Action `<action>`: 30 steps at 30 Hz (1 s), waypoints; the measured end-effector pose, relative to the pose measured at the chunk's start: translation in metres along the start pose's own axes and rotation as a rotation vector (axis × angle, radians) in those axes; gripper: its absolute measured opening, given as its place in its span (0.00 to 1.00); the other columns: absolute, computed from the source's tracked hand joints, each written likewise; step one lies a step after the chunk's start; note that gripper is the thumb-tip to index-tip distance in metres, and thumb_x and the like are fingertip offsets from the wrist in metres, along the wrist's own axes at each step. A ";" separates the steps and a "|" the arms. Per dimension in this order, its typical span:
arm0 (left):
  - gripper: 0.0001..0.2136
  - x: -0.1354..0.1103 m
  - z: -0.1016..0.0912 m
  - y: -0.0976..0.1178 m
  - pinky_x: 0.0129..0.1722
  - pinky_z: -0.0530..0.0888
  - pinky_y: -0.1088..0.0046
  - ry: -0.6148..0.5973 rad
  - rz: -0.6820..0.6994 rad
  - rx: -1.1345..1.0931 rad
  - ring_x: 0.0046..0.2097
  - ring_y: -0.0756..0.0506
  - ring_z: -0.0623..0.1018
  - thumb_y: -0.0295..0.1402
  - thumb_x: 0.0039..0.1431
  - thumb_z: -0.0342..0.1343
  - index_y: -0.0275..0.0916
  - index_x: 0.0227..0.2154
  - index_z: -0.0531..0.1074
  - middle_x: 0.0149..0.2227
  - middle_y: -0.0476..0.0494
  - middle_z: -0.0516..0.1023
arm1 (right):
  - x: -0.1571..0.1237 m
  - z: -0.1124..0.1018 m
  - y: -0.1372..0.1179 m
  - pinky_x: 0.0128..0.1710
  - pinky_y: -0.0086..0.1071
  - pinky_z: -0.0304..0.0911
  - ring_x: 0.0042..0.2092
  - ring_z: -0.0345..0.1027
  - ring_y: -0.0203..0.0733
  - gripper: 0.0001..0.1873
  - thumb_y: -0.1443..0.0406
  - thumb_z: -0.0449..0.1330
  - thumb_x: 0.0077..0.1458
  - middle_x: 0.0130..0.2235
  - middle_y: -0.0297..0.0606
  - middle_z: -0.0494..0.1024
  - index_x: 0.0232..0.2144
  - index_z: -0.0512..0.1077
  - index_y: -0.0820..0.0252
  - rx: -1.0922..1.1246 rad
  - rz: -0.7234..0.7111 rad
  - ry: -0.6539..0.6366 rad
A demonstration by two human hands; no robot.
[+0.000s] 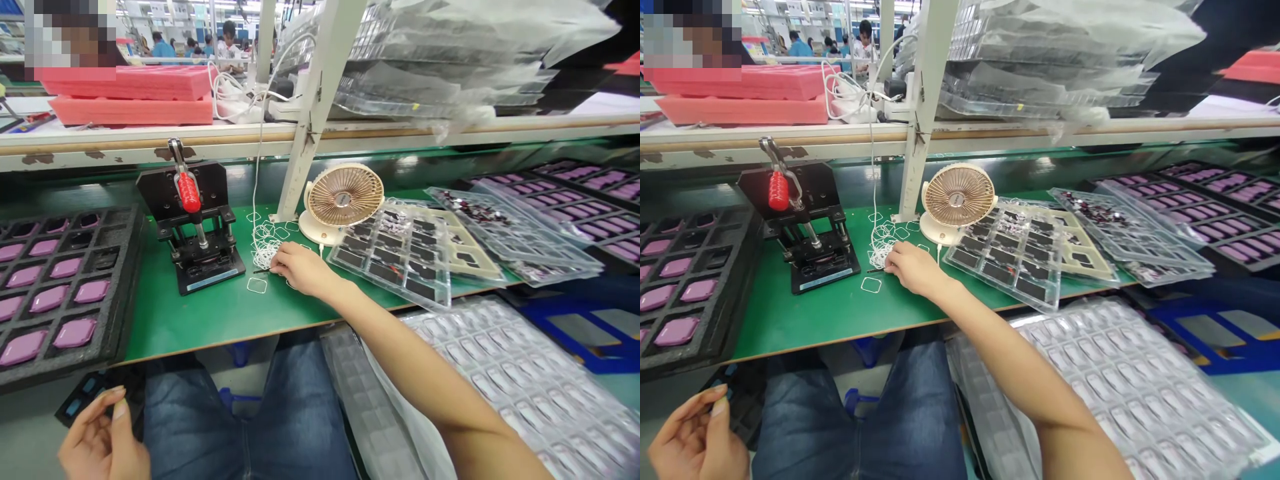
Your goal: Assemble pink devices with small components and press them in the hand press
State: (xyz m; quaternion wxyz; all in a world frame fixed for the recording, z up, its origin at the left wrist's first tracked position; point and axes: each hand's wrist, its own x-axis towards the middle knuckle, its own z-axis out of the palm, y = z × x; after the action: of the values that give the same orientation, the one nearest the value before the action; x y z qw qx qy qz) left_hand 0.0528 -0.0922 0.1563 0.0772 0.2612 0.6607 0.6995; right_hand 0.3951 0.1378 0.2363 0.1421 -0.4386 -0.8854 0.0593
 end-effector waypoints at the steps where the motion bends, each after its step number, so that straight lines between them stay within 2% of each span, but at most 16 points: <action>1: 0.16 -0.002 0.001 0.002 0.56 0.75 0.49 -0.006 -0.009 0.012 0.37 0.42 0.79 0.36 0.48 0.74 0.39 0.37 0.76 0.37 0.43 0.80 | 0.000 -0.001 0.000 0.46 0.36 0.63 0.47 0.69 0.47 0.02 0.69 0.65 0.71 0.43 0.41 0.75 0.41 0.78 0.60 0.037 0.002 0.019; 5: 0.12 -0.012 0.006 0.008 0.50 0.76 0.58 -0.096 0.014 0.045 0.39 0.42 0.80 0.39 0.57 0.70 0.40 0.38 0.77 0.38 0.44 0.80 | 0.005 -0.005 0.000 0.50 0.36 0.64 0.49 0.69 0.46 0.03 0.68 0.65 0.71 0.44 0.39 0.75 0.40 0.77 0.59 0.180 -0.003 0.059; 8: 0.05 -0.015 0.018 0.019 0.52 0.75 0.62 -0.342 0.230 0.086 0.45 0.42 0.80 0.35 0.65 0.65 0.42 0.41 0.79 0.43 0.44 0.80 | 0.011 -0.005 0.003 0.49 0.35 0.64 0.47 0.70 0.44 0.04 0.68 0.66 0.70 0.42 0.37 0.75 0.38 0.76 0.58 0.265 -0.009 0.054; 9: 0.03 -0.014 0.026 0.024 0.53 0.74 0.63 -0.447 0.315 0.115 0.47 0.42 0.80 0.34 0.67 0.62 0.43 0.41 0.79 0.44 0.44 0.80 | 0.012 -0.004 0.004 0.48 0.35 0.63 0.46 0.70 0.44 0.04 0.68 0.67 0.69 0.42 0.37 0.75 0.38 0.76 0.59 0.287 -0.008 0.050; 11: 0.06 -0.011 0.052 0.038 0.53 0.74 0.64 -0.648 0.428 0.187 0.50 0.42 0.80 0.32 0.71 0.58 0.44 0.43 0.80 0.46 0.44 0.80 | 0.014 -0.003 0.006 0.45 0.33 0.62 0.45 0.70 0.43 0.04 0.68 0.67 0.68 0.41 0.36 0.75 0.37 0.77 0.59 0.323 0.000 0.041; 14: 0.10 -0.005 0.105 0.060 0.54 0.74 0.61 -0.795 0.501 0.272 0.53 0.40 0.79 0.32 0.74 0.52 0.43 0.48 0.79 0.49 0.42 0.80 | 0.015 -0.001 0.008 0.43 0.33 0.61 0.43 0.70 0.42 0.04 0.69 0.67 0.68 0.41 0.37 0.76 0.38 0.77 0.59 0.361 0.008 0.032; 18: 0.12 -0.003 0.174 0.074 0.54 0.73 0.52 -0.822 0.588 0.448 0.51 0.34 0.77 0.33 0.72 0.53 0.38 0.48 0.80 0.46 0.37 0.81 | 0.016 0.000 0.010 0.44 0.33 0.62 0.43 0.70 0.42 0.05 0.69 0.66 0.68 0.41 0.37 0.75 0.37 0.76 0.60 0.396 0.006 0.031; 21: 0.12 -0.005 0.206 0.074 0.54 0.72 0.49 -0.850 0.580 0.530 0.50 0.31 0.76 0.32 0.71 0.54 0.37 0.47 0.81 0.45 0.35 0.80 | 0.015 0.000 0.013 0.44 0.33 0.62 0.42 0.70 0.42 0.05 0.69 0.65 0.69 0.41 0.37 0.75 0.37 0.76 0.60 0.418 0.010 0.040; 24: 0.10 -0.007 0.219 0.073 0.54 0.70 0.49 -0.916 0.495 0.543 0.51 0.32 0.77 0.32 0.71 0.54 0.40 0.44 0.82 0.45 0.37 0.80 | 0.014 0.000 0.016 0.44 0.33 0.62 0.42 0.69 0.42 0.05 0.69 0.65 0.70 0.42 0.38 0.75 0.37 0.75 0.60 0.431 -0.006 0.047; 30: 0.12 -0.010 0.224 0.077 0.56 0.64 0.49 -0.941 0.372 0.544 0.50 0.35 0.79 0.34 0.73 0.52 0.43 0.38 0.81 0.43 0.42 0.81 | 0.013 0.004 0.020 0.46 0.34 0.64 0.44 0.69 0.43 0.04 0.70 0.64 0.70 0.42 0.39 0.75 0.38 0.75 0.60 0.459 -0.055 0.053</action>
State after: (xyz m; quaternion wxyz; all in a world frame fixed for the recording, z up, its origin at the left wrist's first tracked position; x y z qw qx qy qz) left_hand 0.1843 0.0922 0.2255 0.1686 0.6666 0.6544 0.3146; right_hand 0.4021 0.1603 0.2309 0.2628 -0.3720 -0.8562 0.2439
